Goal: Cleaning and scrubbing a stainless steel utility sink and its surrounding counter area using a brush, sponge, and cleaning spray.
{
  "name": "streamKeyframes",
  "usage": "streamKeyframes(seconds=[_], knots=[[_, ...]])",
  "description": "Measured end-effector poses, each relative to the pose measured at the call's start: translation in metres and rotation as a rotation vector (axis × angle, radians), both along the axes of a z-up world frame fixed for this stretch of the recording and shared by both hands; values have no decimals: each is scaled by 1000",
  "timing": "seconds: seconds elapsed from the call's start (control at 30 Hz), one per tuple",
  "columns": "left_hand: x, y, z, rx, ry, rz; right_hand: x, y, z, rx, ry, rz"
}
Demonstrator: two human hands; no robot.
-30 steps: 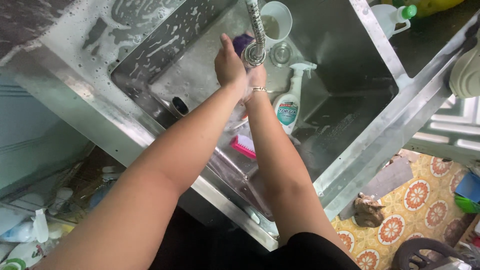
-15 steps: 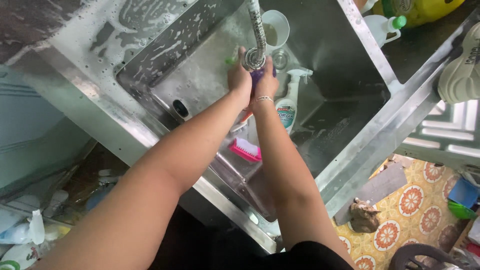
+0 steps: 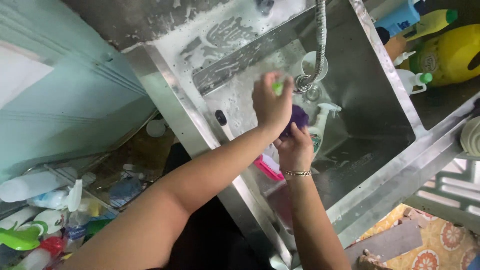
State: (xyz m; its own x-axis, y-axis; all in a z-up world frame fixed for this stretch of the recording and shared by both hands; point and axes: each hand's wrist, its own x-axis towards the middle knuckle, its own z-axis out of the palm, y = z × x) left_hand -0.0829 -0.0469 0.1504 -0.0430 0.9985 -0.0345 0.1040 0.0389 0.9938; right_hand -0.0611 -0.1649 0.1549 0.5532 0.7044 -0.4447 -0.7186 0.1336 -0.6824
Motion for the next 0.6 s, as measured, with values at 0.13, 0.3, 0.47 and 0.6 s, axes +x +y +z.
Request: streamKeyframes(seconds=[0.13,0.3,0.47,0.6], knots=[[-55,-5,21,-474,-92,-394,-19,13,20,60,-178,83],[-80,-3,-19,-986,-603,-360,35,36,15,-513,-597,191],[-80,1,-8,-819,-412,-249,89,81,21,-532,48,163],[-65,3,-3,-702,-287,-254,150,119,-27,-267,428,433]])
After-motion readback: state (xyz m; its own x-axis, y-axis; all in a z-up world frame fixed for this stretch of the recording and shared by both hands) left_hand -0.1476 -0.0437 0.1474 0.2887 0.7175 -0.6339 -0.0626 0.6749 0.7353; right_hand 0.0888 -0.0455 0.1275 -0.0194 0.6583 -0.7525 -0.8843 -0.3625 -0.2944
